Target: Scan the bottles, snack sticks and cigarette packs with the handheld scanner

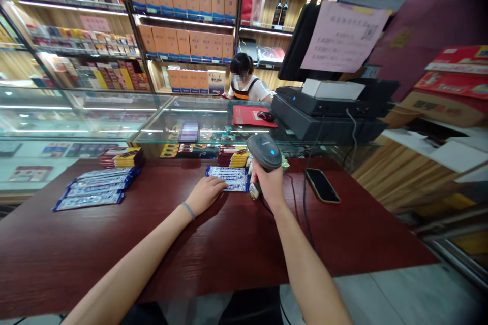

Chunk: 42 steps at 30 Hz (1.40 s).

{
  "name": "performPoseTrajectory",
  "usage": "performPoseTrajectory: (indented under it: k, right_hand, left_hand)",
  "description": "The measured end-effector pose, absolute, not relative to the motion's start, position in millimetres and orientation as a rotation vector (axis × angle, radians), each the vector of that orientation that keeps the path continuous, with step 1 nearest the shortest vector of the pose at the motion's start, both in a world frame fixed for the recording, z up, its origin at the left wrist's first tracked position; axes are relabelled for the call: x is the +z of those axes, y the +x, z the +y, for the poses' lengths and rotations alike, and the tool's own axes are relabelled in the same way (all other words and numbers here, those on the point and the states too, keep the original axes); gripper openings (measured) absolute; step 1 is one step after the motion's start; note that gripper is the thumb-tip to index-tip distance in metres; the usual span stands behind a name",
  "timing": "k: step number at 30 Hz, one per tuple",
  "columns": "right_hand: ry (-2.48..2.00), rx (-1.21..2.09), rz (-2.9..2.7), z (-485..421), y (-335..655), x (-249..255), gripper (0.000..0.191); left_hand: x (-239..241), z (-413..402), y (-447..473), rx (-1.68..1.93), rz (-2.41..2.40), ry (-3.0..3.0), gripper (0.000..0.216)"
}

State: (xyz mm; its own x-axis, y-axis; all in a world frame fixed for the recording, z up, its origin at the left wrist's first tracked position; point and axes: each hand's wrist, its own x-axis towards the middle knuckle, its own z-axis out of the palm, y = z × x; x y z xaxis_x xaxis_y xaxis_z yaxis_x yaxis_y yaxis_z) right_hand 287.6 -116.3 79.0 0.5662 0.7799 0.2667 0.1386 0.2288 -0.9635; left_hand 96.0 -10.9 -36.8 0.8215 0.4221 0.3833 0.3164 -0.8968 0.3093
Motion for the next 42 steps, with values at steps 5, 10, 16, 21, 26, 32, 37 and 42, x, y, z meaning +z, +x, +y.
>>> performPoseTrajectory:
  k: [5, 10, 16, 21, 26, 32, 37, 42]
  right_hand:
    - [-1.291, 0.532, -0.898, -116.1, 288.2, 77.8, 0.03]
    - [-1.265, 0.518, -0.882, -116.9, 285.4, 78.9, 0.03]
    - [-1.275, 0.521, -0.879, -116.6, 284.7, 77.4, 0.03]
    - [-1.289, 0.52, -0.917, -114.4, 287.6, 70.8, 0.03]
    - [-1.288, 0.527, -0.916, -114.6, 287.8, 70.2, 0.034]
    - [-1.322, 0.523, -0.916, -114.8, 288.5, 70.2, 0.031]
    - [-1.341, 0.477, -0.972, -116.1, 283.8, 70.1, 0.025]
    - [-1.312, 0.514, -1.048, -115.4, 273.5, 61.7, 0.022]
  left_hand:
    - [-39.9, -12.7, 94.8, 0.675, 0.589, 2.824, 0.034]
    - [-41.7, -14.8, 92.4, 0.728, 0.579, 2.896, 0.035]
    - [-43.3, -14.9, 92.0, 0.774, 0.562, 2.88, 0.034]
    - [-43.6, -15.0, 92.8, 0.771, 0.555, 2.865, 0.034]
    - [-45.5, -14.2, 92.3, 0.767, 0.564, 2.845, 0.033]
    - [-48.1, -14.9, 92.7, 0.805, 0.557, 2.827, 0.032]
    - [-36.2, -4.4, 85.2, 0.887, 0.607, 2.805, 0.033]
    - [-17.3, 18.8, 45.0, 0.964, 0.719, 2.792, 0.035]
